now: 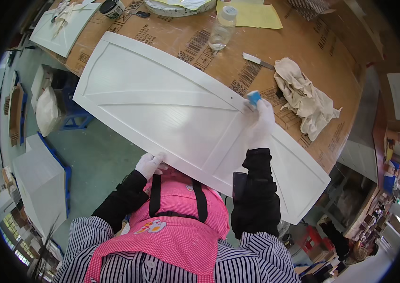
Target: Cleaning and deburring the edges of white furniture panels using a hand scraper tool.
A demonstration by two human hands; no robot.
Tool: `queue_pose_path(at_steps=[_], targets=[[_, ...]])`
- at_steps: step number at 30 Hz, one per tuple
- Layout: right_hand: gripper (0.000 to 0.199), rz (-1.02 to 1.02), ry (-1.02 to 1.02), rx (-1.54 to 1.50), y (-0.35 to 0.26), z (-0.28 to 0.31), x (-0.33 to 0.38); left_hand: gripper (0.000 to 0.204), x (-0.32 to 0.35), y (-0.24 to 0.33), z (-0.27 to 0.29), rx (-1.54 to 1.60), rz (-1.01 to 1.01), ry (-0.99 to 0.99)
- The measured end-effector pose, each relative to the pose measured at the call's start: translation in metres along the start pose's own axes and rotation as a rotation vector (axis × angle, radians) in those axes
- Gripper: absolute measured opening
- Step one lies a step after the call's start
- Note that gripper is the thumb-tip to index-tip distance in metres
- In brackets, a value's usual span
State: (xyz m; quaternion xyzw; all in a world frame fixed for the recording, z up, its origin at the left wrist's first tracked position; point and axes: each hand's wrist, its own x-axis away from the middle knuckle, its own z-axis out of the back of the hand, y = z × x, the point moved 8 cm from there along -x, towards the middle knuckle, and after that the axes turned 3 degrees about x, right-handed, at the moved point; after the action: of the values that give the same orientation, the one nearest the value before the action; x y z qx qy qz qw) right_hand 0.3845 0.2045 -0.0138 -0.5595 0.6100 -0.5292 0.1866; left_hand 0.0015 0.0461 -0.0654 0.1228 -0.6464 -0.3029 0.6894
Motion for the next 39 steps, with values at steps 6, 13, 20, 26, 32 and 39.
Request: queue_pose_path(at_steps=[6, 13, 20, 26, 32, 39], targets=[[0.03, -0.047, 0.07, -0.114, -0.03, 0.063, 0.021, 0.051, 0.012, -0.006, -0.019, 0.02, 0.029, -0.029], [0.034, -0.121, 0.052, -0.018, -0.003, 0.037, 0.03, 0.048, 0.017, -0.001, -0.026, -0.073, 0.126, -0.082], [0.027, 0.074, 0.113, 0.521, -0.02, 0.007, -0.025, 0.045, 0.026, 0.01, -0.03, -0.059, 0.147, -0.101], [0.033, 0.302, 0.196, 0.97, -0.031, 0.006, -0.068, 0.042, 0.024, -0.004, -0.043, 0.152, 0.188, -0.092], [0.04, 0.293, 0.17, 1.034, -0.028, -0.001, -0.07, 0.052, 0.003, -0.049, -0.107, 0.68, 0.227, -0.323], [0.05, 0.166, 0.107, 1.07, -0.041, 0.074, -0.04, 0.053, 0.028, -0.027, -0.143, 0.719, 0.535, -0.307]])
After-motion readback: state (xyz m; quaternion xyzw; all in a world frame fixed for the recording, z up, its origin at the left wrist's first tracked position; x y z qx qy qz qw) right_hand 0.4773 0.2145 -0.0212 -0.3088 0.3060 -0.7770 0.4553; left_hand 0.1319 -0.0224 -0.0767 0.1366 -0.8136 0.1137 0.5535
